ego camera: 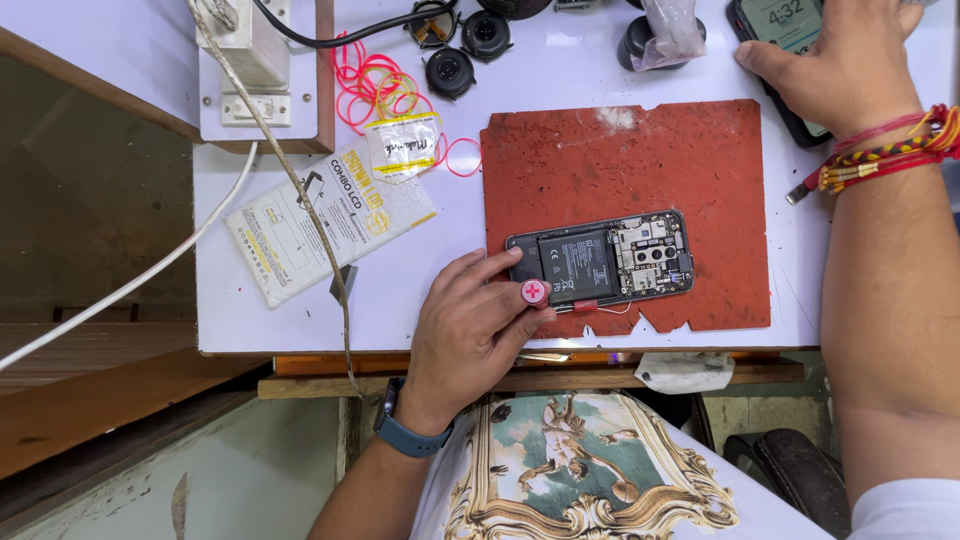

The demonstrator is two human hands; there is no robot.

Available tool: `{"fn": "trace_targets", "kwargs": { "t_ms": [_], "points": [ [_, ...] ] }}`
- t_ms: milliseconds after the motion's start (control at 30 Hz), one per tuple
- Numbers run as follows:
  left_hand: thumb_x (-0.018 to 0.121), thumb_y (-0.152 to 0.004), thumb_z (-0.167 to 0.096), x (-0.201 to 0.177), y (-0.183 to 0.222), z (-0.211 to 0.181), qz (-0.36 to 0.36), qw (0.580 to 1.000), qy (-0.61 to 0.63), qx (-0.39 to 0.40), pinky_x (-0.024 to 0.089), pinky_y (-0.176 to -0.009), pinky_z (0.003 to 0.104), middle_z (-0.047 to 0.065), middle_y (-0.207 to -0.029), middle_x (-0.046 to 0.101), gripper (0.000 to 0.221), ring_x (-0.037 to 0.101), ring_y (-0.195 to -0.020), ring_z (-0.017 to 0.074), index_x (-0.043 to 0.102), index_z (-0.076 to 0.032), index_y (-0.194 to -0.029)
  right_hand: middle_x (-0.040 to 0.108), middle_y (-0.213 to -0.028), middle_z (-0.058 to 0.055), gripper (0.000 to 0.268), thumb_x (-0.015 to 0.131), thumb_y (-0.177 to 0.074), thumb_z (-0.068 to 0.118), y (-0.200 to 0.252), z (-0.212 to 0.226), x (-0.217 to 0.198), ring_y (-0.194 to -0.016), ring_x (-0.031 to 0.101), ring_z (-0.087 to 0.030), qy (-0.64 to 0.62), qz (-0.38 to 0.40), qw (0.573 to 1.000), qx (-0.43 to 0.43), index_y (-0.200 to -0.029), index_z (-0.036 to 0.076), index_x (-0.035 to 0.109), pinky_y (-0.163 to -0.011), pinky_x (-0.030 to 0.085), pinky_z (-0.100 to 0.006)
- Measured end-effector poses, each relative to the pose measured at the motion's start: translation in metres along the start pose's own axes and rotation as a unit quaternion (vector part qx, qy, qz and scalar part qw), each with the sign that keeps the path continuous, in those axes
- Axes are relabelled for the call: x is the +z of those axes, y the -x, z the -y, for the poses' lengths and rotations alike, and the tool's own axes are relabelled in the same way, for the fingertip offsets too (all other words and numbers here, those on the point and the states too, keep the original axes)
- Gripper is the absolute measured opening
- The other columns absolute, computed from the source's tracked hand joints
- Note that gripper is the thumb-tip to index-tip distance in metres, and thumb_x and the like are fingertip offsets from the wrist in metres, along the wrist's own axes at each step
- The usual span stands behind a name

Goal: The person manipulates the internal components of a disassembled phone, placing parts and using a screwdriver to secure them in the chassis.

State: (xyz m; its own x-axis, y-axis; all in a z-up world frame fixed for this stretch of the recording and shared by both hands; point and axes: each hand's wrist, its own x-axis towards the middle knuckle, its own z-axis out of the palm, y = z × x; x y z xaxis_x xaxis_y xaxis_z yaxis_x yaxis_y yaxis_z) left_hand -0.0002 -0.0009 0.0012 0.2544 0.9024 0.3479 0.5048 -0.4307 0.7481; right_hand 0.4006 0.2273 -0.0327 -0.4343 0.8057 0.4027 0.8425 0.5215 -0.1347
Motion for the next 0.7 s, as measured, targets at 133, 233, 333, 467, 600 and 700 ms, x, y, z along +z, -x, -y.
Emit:
{"fn": "trace_targets", "kwargs": {
  "t_ms": [133, 233, 333, 467, 600, 700],
  "points": [
    [0.077, -0.092, -0.026, 0.001, 0.0, 0.001, 0.001, 1.0, -0.004, 0.003, 0.045, -0.11, 0.049, 0.007, -0.095, 0.076, 0.021, 0.066, -0.122, 0.0291, 0.076, -0.008, -0.102, 0.066, -0.123, -0.022, 0.05, 0.078, -0.089, 0.028, 0.007, -0.004, 0.002, -0.119, 0.058, -0.043, 0.014, -0.003, 1.0, -0.009, -0.128, 0.001, 0.061, -0.105, 0.033, -0.054],
    [0.077, -0.093, -0.027, 0.001, 0.001, 0.001, 0.003, 1.0, -0.005, 0.005, 0.045, -0.109, 0.048, 0.006, -0.095, 0.076, 0.021, 0.067, -0.122, 0.0292, 0.076, -0.008, -0.102, 0.066, -0.119, -0.02, 0.049, 0.079, -0.091, 0.031, 0.011, -0.007, 0.002, -0.116, 0.058, -0.042, 0.014, 0.007, 1.0, 0.005, -0.126, 0.001, 0.061, -0.106, 0.036, -0.054],
    [0.077, -0.093, -0.027, 0.002, 0.001, 0.002, 0.002, 1.0, -0.006, 0.006, 0.045, -0.109, 0.049, 0.006, -0.095, 0.076, 0.021, 0.067, -0.122, 0.0292, 0.075, -0.008, -0.102, 0.068, -0.119, -0.02, 0.049, 0.08, -0.092, 0.031, 0.01, -0.008, 0.002, -0.114, 0.06, -0.04, 0.023, 0.003, 1.0, 0.0, -0.125, 0.001, 0.062, -0.103, 0.037, -0.054],
    [0.077, -0.092, -0.027, 0.002, 0.001, 0.002, 0.003, 1.0, -0.008, 0.005, 0.045, -0.109, 0.048, 0.005, -0.095, 0.077, 0.02, 0.067, -0.122, 0.0292, 0.074, -0.008, -0.098, 0.068, -0.118, -0.019, 0.048, 0.081, -0.093, 0.032, 0.011, -0.001, -0.001, -0.113, 0.06, -0.04, 0.043, -0.005, 0.999, -0.007, -0.125, 0.001, 0.062, -0.096, 0.037, -0.052],
    [0.078, -0.092, -0.027, 0.002, 0.0, 0.0, -0.001, 1.0, -0.014, 0.008, 0.045, -0.109, 0.047, 0.005, -0.095, 0.076, 0.02, 0.067, -0.122, 0.0287, 0.074, -0.008, -0.098, 0.065, -0.117, -0.015, 0.047, 0.079, -0.091, 0.031, 0.008, 0.029, -0.025, -0.111, 0.06, -0.035, 0.121, -0.044, 0.99, -0.058, -0.126, 0.005, 0.063, -0.103, 0.04, -0.046],
    [0.078, -0.092, -0.027, 0.003, 0.002, 0.0, -0.006, 1.0, -0.019, 0.017, 0.045, -0.109, 0.047, 0.005, -0.098, 0.076, 0.019, 0.066, -0.122, 0.0285, 0.075, -0.01, -0.101, 0.064, -0.123, -0.015, 0.043, 0.079, -0.096, 0.021, 0.007, 0.087, -0.058, -0.113, 0.062, -0.032, -0.023, -0.022, 0.998, -0.049, -0.131, 0.003, 0.061, -0.104, 0.047, -0.038]
  ]
}}
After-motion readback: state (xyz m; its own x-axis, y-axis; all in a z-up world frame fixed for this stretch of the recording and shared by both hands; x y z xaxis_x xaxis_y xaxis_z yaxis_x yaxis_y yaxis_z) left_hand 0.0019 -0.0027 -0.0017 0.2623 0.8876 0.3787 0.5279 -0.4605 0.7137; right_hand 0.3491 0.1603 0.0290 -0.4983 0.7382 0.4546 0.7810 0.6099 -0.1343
